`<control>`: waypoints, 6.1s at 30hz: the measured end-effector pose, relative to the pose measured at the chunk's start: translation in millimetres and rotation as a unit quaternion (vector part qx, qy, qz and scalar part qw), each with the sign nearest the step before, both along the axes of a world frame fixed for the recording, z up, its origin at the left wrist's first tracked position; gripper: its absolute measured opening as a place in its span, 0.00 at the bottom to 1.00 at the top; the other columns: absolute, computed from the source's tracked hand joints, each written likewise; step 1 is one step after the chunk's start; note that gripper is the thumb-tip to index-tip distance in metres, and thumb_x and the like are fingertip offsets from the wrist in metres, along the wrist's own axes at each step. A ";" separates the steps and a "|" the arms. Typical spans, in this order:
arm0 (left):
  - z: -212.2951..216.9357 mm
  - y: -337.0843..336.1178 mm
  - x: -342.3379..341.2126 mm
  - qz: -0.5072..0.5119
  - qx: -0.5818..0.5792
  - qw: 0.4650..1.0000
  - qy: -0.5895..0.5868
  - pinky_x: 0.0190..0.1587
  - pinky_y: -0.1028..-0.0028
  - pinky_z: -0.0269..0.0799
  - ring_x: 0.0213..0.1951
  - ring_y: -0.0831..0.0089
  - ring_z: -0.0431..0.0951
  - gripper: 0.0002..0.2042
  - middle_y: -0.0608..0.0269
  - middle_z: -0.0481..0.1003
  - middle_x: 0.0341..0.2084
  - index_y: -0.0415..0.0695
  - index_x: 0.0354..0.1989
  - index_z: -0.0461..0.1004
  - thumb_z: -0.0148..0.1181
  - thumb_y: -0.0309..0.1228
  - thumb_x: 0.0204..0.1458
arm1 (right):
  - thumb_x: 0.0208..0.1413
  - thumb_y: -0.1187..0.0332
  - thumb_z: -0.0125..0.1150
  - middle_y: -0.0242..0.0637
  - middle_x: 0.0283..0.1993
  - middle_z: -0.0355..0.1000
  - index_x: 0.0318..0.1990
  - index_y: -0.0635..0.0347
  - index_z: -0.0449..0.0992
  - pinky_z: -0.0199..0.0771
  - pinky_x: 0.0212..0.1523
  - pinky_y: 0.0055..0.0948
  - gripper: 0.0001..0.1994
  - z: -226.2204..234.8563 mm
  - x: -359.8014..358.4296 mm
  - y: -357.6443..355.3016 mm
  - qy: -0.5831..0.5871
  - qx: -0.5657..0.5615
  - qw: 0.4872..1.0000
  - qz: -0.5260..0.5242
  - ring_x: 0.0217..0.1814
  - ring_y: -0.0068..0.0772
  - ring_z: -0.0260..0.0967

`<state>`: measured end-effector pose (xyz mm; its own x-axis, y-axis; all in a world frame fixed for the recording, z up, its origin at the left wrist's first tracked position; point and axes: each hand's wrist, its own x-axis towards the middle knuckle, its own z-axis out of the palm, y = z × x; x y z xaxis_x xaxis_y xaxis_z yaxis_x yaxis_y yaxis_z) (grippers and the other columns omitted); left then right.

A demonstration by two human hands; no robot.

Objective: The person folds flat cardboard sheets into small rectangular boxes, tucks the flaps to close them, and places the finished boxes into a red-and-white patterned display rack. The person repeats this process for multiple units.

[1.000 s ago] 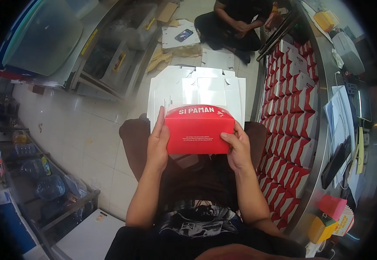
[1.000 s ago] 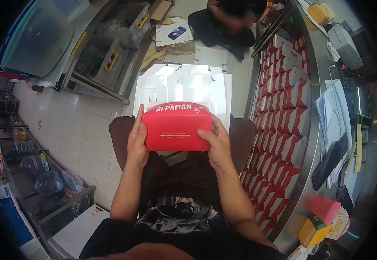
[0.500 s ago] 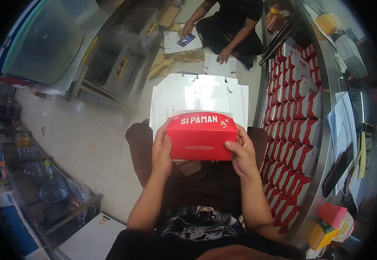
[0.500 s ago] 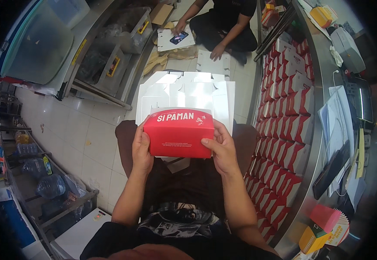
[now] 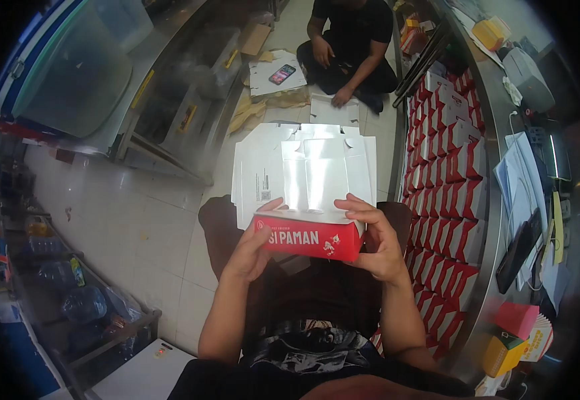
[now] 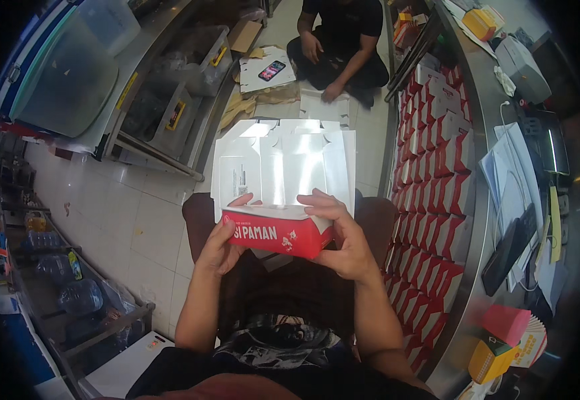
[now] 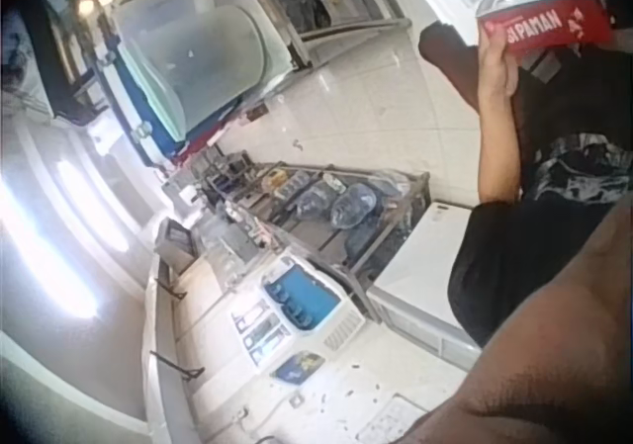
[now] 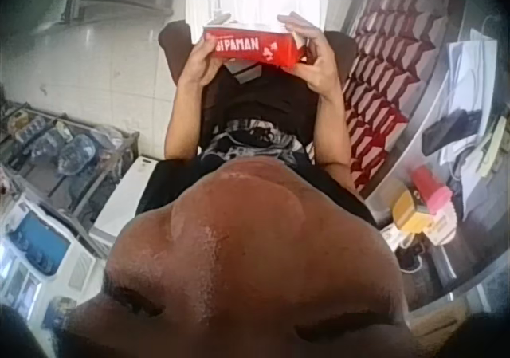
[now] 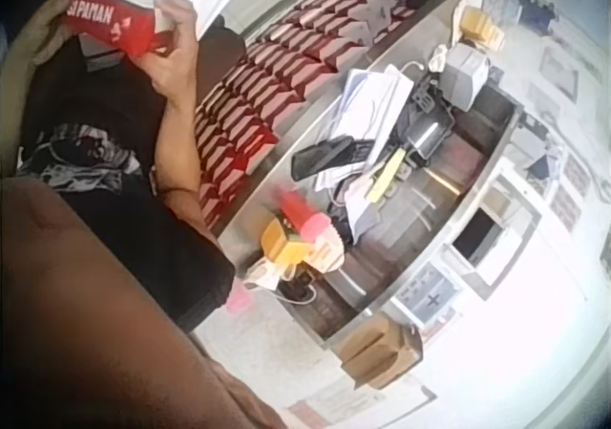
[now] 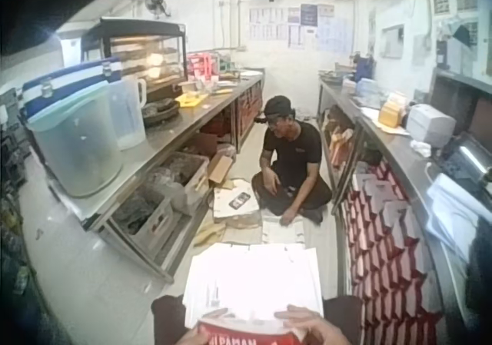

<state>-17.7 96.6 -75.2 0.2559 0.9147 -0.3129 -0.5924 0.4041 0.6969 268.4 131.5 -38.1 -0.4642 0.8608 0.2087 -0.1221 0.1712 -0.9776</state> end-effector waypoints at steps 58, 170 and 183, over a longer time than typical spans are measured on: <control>22.1 -2.9 41.7 0.089 0.119 0.988 0.045 0.59 0.46 0.78 0.68 0.52 0.67 0.43 0.47 0.61 0.71 0.45 0.79 0.45 0.53 0.58 0.64 | 0.44 0.68 0.79 0.61 0.76 0.52 0.66 0.58 0.64 0.51 0.76 0.57 0.40 -7.8 -43.3 -12.1 -0.282 0.231 0.911 -0.192 0.78 0.70 0.49; -69.9 220.7 67.5 -0.098 0.268 0.568 0.772 0.69 0.46 0.56 0.70 0.44 0.59 0.37 0.40 0.58 0.72 0.38 0.70 0.65 0.71 0.39 0.53 | 0.60 0.46 0.63 0.56 0.79 0.53 0.76 0.53 0.59 0.59 0.73 0.57 0.40 -105.6 64.9 56.7 -0.603 -0.226 0.654 -0.396 0.78 0.57 0.55; -70.5 230.2 72.6 -0.032 0.373 0.608 0.700 0.51 0.54 0.69 0.41 0.53 0.79 0.14 0.54 0.79 0.35 0.43 0.39 0.78 0.76 0.30 0.46 | 0.59 0.47 0.67 0.52 0.77 0.55 0.74 0.54 0.59 0.59 0.73 0.60 0.40 -104.7 60.9 61.0 -0.604 -0.231 0.655 -0.390 0.78 0.60 0.53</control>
